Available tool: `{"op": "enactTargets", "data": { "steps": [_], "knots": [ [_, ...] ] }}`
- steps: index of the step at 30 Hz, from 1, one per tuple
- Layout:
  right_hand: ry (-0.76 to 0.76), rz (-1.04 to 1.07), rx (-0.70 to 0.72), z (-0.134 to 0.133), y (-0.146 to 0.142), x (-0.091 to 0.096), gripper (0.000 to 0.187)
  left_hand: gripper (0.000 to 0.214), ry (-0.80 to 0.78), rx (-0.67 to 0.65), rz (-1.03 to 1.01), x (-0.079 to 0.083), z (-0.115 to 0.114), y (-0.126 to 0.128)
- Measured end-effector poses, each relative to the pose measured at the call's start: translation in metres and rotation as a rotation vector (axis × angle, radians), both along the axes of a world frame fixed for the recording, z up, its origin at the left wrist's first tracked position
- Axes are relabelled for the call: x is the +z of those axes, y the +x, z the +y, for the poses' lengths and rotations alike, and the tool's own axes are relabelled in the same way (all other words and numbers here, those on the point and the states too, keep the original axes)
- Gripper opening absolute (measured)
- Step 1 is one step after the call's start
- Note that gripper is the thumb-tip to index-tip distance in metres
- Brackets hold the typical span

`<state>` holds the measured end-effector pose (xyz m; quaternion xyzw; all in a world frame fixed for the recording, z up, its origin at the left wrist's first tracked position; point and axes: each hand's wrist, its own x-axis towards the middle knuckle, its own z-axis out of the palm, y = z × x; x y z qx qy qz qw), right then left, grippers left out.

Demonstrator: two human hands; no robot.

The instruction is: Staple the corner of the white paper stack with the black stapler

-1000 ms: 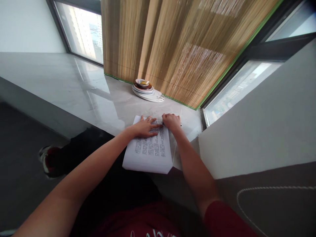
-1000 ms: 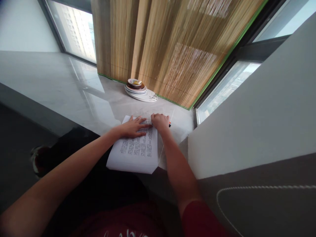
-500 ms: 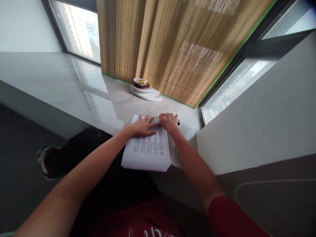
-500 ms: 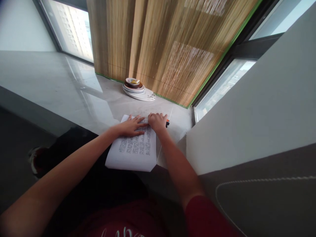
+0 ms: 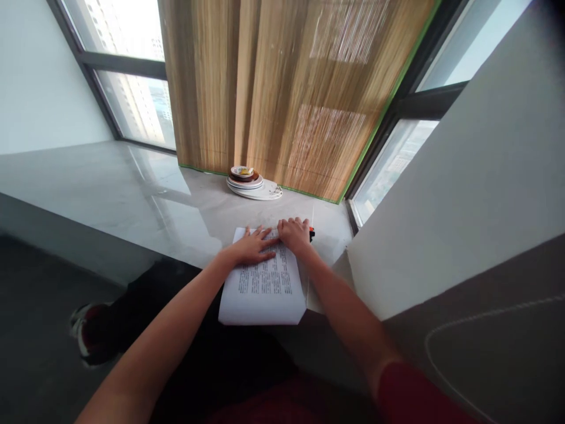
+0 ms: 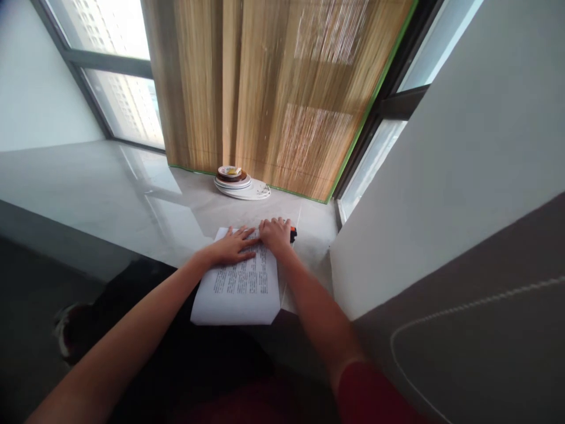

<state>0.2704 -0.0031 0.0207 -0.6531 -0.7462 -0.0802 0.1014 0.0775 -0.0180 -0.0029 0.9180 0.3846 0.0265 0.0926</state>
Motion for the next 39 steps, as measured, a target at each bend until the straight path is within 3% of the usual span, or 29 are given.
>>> {"op": "enactTargets", "data": {
  "steps": [4,6,10,12,14,16,20,22,24,26,30,32,36,39],
  "knots": [
    [-0.043,0.186,-0.069,0.006,0.02,0.011,0.055,0.07,0.005,0.003,-0.008,0.001,-0.002,0.0],
    [-0.116,0.209,0.0,0.009,0.033,0.016,0.056,0.074,0.015,0.014,-0.018,0.002,-0.003,0.0],
    [-0.256,0.152,0.235,0.013,0.057,0.021,0.028,0.075,-0.005,0.024,0.0,0.005,-0.004,-0.001],
    [-0.264,0.131,0.271,0.013,0.064,0.022,0.032,0.074,-0.016,0.025,0.012,0.006,-0.004,-0.002],
    [-0.246,0.126,0.196,0.013,0.065,0.021,0.03,0.074,-0.011,0.022,0.011,0.007,-0.003,-0.004],
    [-0.188,0.144,0.032,0.012,0.062,0.021,0.028,0.074,-0.002,0.02,0.004,0.007,-0.001,-0.006],
    [0.07,0.251,-0.296,0.009,0.057,0.021,0.03,0.071,-0.001,0.009,-0.006,0.003,0.002,-0.009],
    [0.175,0.298,-0.334,0.008,0.055,0.025,0.03,0.068,-0.005,-0.001,-0.008,0.002,0.003,-0.008],
    [0.184,0.348,-0.304,0.006,0.05,0.029,0.029,0.065,0.023,-0.003,-0.045,0.003,0.004,-0.009],
    [0.124,0.4,-0.229,0.001,0.038,0.033,0.028,0.058,0.115,0.077,-0.161,0.008,0.008,-0.013],
    [-0.005,0.428,0.0,-0.017,-0.006,0.027,0.029,0.032,0.4,0.548,-0.475,0.021,0.016,-0.033],
    [-0.034,0.437,0.099,-0.027,-0.031,0.017,0.031,0.028,0.496,0.718,-0.545,0.025,0.018,-0.043],
    [-0.036,0.407,0.158,-0.039,-0.058,-0.008,0.015,0.024,0.536,0.797,-0.559,0.023,0.018,-0.05],
    [-0.049,0.443,0.119,-0.036,-0.046,-0.017,0.017,0.023,0.506,0.776,-0.532,0.018,0.019,-0.047]
  ]
}}
